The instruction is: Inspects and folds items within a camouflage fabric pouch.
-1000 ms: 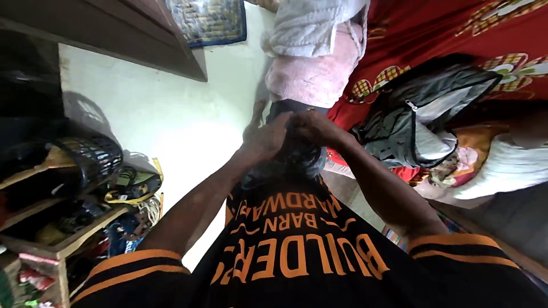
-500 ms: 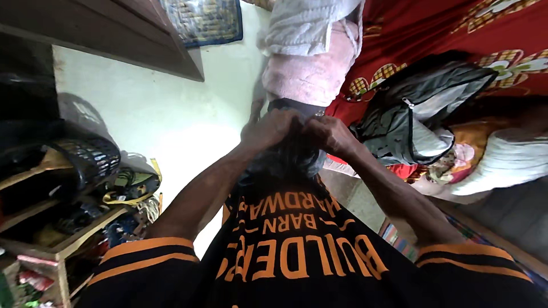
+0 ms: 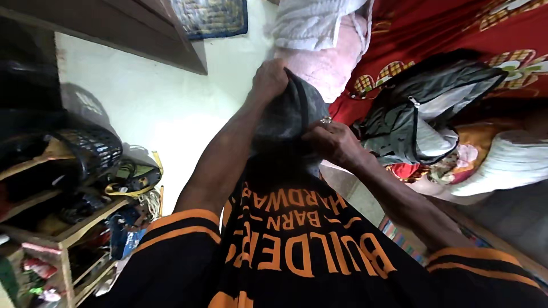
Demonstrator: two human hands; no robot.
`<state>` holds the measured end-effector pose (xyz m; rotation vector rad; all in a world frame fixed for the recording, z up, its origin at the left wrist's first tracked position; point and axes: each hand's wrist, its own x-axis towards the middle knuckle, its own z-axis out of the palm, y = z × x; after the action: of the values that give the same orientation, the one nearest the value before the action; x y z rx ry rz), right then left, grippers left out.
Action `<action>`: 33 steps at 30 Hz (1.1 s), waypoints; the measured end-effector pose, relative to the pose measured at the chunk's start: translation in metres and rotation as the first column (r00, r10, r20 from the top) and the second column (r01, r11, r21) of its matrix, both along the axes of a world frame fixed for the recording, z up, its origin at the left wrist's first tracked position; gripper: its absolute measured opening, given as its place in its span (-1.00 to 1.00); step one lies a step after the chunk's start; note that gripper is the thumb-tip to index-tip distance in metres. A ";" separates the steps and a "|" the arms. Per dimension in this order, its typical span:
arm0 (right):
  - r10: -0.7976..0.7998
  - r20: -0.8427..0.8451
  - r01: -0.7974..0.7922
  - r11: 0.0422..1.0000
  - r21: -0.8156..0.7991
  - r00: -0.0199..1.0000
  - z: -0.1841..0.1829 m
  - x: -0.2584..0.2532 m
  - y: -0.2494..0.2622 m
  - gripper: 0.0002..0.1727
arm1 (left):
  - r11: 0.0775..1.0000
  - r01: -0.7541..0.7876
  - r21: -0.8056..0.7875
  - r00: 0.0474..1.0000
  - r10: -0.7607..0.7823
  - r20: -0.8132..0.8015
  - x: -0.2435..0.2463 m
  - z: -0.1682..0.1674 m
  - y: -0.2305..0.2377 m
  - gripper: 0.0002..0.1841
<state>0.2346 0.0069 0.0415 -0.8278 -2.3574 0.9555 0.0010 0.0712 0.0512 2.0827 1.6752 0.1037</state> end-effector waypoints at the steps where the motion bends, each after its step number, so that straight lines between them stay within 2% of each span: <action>1: -0.026 0.005 0.026 0.999 -0.039 1.000 0.001 0.000 -0.001 -0.86 | 0.992 -0.087 -0.086 0.986 0.098 0.137 -0.002 -0.038 0.007 -0.63; 2: -0.073 0.006 0.073 0.993 -0.092 0.997 0.001 0.002 0.003 -0.88 | 0.949 -0.181 -0.256 0.960 0.227 0.162 0.002 -0.054 0.022 -0.62; 4: -0.178 -0.012 0.173 0.966 -0.192 0.984 0.002 0.003 0.009 -0.89 | 0.894 -0.251 -0.372 0.927 0.333 0.174 0.005 -0.051 0.026 -0.56; 7: -0.248 -0.091 0.216 0.939 -0.269 0.965 0.002 0.002 0.018 -0.89 | 0.970 -0.156 -0.184 0.908 0.214 0.359 0.004 -0.006 -0.018 -0.46; 9: -0.288 -0.143 0.232 0.919 -0.318 0.947 -0.002 -0.002 0.023 -0.89 | 0.993 -0.107 -0.042 0.914 0.115 0.388 0.016 0.011 -0.059 -0.44; 11: -0.350 -0.160 0.279 0.895 -0.347 0.923 -0.004 -0.008 0.023 -0.89 | 0.996 -0.082 0.031 0.933 0.066 0.353 0.027 0.003 -0.087 -0.50; 13: -0.462 -0.098 0.417 0.859 -0.299 0.882 0.000 -0.009 0.012 -0.81 | 0.994 -0.108 0.028 0.940 0.093 0.329 0.030 -0.009 -0.091 -0.66; 16: -0.585 0.117 0.597 0.784 -0.170 0.802 0.007 0.010 -0.045 -0.49 | 0.989 -0.137 -0.047 0.933 0.145 0.330 0.030 -0.011 -0.086 -0.74; 18: -0.585 0.287 0.649 0.720 -0.247 0.759 -0.003 0.023 -0.099 -0.17 | 0.991 -0.132 -0.032 0.919 0.134 0.370 0.025 -0.011 -0.088 -0.73; 20: -0.552 0.421 0.694 0.588 -0.416 0.720 -0.020 0.026 -0.137 0.10 | 0.992 -0.123 0.021 0.908 0.104 0.406 0.010 -0.009 -0.101 -0.51; 22: -0.560 0.463 0.719 0.435 -0.541 0.687 -0.039 0.023 -0.145 0.25 | 0.987 -0.155 0.034 0.909 0.129 0.396 -0.011 -0.009 -0.130 -0.24; 23: -0.592 0.438 0.719 0.404 -0.565 0.676 -0.048 0.018 -0.144 0.25 | 0.980 -0.201 -0.002 0.905 0.187 0.383 -0.023 -0.014 -0.147 -0.15; 25: -0.693 0.364 0.717 0.318 -0.620 0.622 -0.059 0.001 -0.140 0.18 | 0.914 -0.328 -0.239 0.857 0.394 0.331 -0.035 -0.027 -0.177 -0.11; 27: -0.800 0.287 0.675 0.188 -0.714 0.527 -0.054 -0.012 -0.130 0.04 | 0.835 -0.405 -0.372 0.799 0.521 0.299 -0.023 -0.026 -0.185 -0.32; 30: -0.876 0.259 0.467 -0.044 -0.883 0.406 0.000 -0.021 -0.104 -0.35 | 0.773 -0.390 -0.499 0.719 0.595 0.360 -0.001 0.021 -0.158 -0.52; 31: -0.886 0.248 0.380 -0.090 -0.921 0.392 0.024 -0.019 -0.098 -0.47 | 0.745 -0.374 -0.552 0.666 0.630 0.400 0.001 0.040 -0.145 -0.54; 33: -0.899 0.230 0.294 -0.121 -0.948 0.372 0.053 -0.015 -0.085 -0.61 | 0.715 -0.371 -0.592 0.539 0.685 0.490 0.001 0.056 -0.113 -0.57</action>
<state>0.2192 -0.0783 0.0947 -1.6451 -0.2918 1.6958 0.0023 -0.0421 0.1077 0.9190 1.5878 0.5886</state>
